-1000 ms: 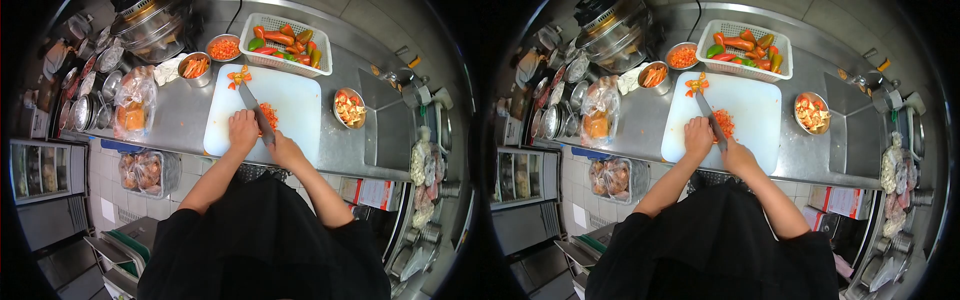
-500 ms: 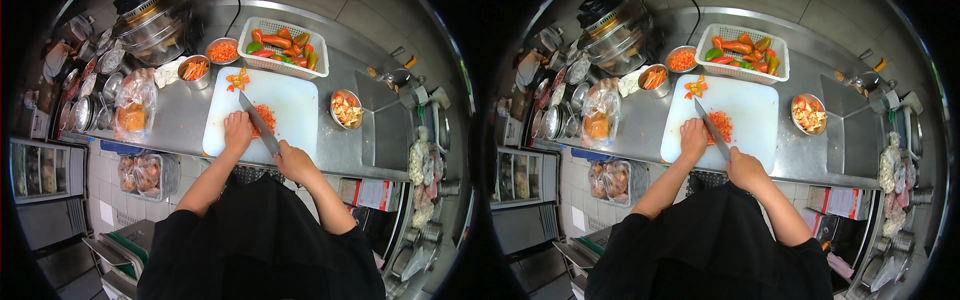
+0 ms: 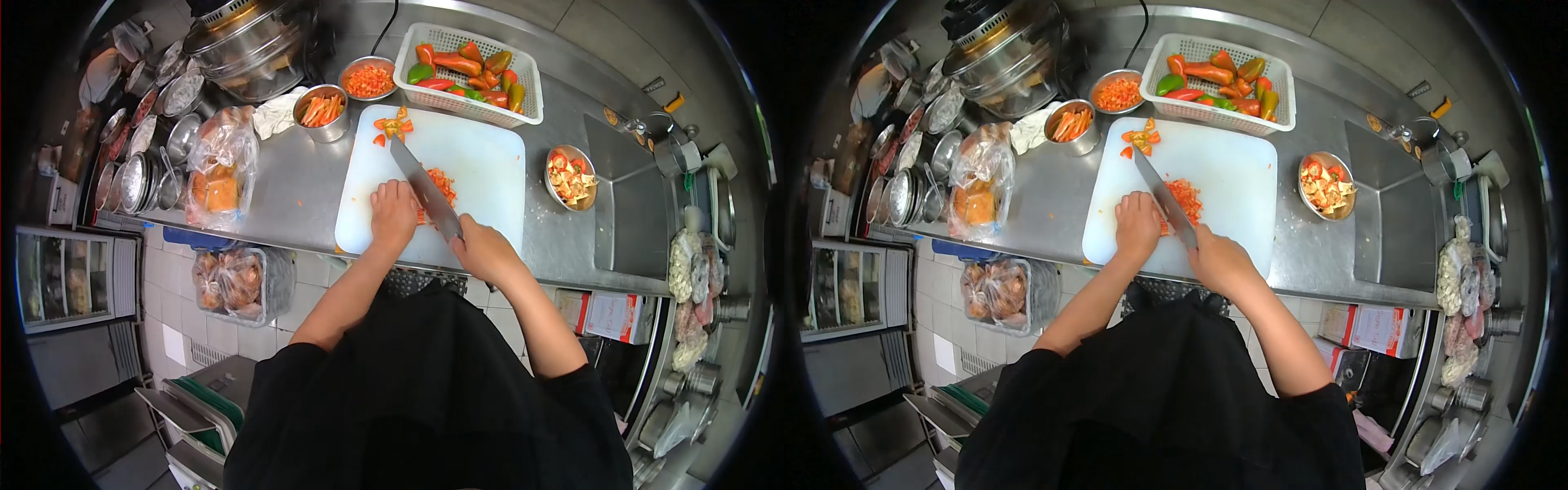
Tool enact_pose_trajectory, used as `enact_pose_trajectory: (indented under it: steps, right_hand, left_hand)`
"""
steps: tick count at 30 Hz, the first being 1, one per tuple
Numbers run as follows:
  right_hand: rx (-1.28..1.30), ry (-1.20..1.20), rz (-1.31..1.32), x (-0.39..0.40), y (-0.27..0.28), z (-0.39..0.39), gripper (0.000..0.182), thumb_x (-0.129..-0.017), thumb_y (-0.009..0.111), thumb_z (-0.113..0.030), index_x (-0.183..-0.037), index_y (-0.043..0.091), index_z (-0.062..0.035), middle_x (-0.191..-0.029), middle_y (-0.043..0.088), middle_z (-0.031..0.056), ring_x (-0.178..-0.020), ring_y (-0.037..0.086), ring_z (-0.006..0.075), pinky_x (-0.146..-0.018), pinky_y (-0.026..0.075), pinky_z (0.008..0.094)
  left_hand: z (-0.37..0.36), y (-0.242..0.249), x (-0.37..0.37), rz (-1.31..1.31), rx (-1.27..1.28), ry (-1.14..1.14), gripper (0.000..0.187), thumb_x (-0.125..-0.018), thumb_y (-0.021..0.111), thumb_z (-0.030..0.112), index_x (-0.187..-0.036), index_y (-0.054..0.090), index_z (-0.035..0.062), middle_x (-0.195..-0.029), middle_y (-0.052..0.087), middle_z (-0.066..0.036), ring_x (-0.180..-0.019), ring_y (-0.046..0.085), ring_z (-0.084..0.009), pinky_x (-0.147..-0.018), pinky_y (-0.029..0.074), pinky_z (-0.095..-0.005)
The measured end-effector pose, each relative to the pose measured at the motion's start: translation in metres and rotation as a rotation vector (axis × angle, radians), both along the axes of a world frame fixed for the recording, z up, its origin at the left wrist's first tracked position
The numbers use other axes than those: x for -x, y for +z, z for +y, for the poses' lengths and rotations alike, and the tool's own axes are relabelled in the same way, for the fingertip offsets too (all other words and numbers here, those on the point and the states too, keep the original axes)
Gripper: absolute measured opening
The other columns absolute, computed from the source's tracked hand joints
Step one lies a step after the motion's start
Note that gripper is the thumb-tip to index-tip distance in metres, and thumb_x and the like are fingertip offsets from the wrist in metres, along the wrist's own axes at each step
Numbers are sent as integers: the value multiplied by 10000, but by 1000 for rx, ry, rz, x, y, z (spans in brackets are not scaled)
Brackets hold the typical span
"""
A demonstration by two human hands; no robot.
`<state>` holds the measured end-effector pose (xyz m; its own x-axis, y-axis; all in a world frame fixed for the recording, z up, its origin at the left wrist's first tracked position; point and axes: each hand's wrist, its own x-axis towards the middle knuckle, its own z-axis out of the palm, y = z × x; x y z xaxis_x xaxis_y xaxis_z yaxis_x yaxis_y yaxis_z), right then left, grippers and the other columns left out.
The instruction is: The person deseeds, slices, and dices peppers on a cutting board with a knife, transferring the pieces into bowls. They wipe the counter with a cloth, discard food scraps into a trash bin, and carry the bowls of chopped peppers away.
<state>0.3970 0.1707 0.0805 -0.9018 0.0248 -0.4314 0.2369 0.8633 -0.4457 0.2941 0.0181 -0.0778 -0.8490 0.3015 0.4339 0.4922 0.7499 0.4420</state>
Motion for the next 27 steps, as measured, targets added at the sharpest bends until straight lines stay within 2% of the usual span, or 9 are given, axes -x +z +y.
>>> enact_pose_trajectory:
  steps: [3, 8, 16, 18, 24, 27]
  right_hand:
    - [37, 4, -41, -15, -7, -4, 282, -971, 566, -195, -1111, 515, 45, -915, 699, 300, -894, 683, 471, -800, 517, 564]
    - [70, -74, 107, 9, -80, -11, 275, -962, 569, -188, -1104, 518, 43, -912, 701, 298, -884, 684, 473, -802, 520, 562]
    - [35, -67, 185, -1, -28, -2, 275, -972, 552, -218, -1096, 524, 26, -893, 701, 291, -858, 683, 474, -788, 528, 555]
    - [-11, -22, 85, -9, -7, -3, 267, -976, 553, -209, -1085, 519, 33, -859, 700, 282, -826, 682, 473, -774, 526, 558]
    - [16, 10, 47, -26, -24, -18, 267, -973, 572, -193, -1063, 518, 53, -837, 695, 289, -818, 681, 477, -773, 525, 562]
    - [46, -47, 123, -3, -64, -28, 262, -971, 572, -191, -1070, 522, 47, -870, 698, 297, -840, 682, 480, -782, 526, 563]
  left_hand:
    - [-1, 5, 0, -11, -23, -13, 106, -863, 611, 90, -950, 564, 54, -971, 569, -132, -970, 539, -333, -845, 400, -468]
    - [-1, 6, 1, -7, 3, -23, 100, -876, 603, 97, -955, 566, 48, -974, 578, -136, -976, 543, -334, -848, 402, -467]
    - [-13, 2, 2, -64, -126, -16, 97, -947, 553, 96, -1014, 590, 37, -1019, 607, -139, -992, 551, -342, -872, 414, -485]
    - [-16, 2, 1, -43, -103, -39, 105, -929, 563, 83, -1019, 587, 35, -1033, 603, -143, -1001, 544, -352, -887, 419, -484]
    - [-14, 5, 1, -36, -19, -59, 123, -893, 594, 75, -1004, 568, 29, -1034, 581, -150, -996, 540, -353, -886, 425, -474]
    - [-14, 2, 2, -29, -17, -83, 125, -897, 599, 86, -1002, 566, 27, -1020, 579, -147, -997, 540, -349, -885, 425, -473]
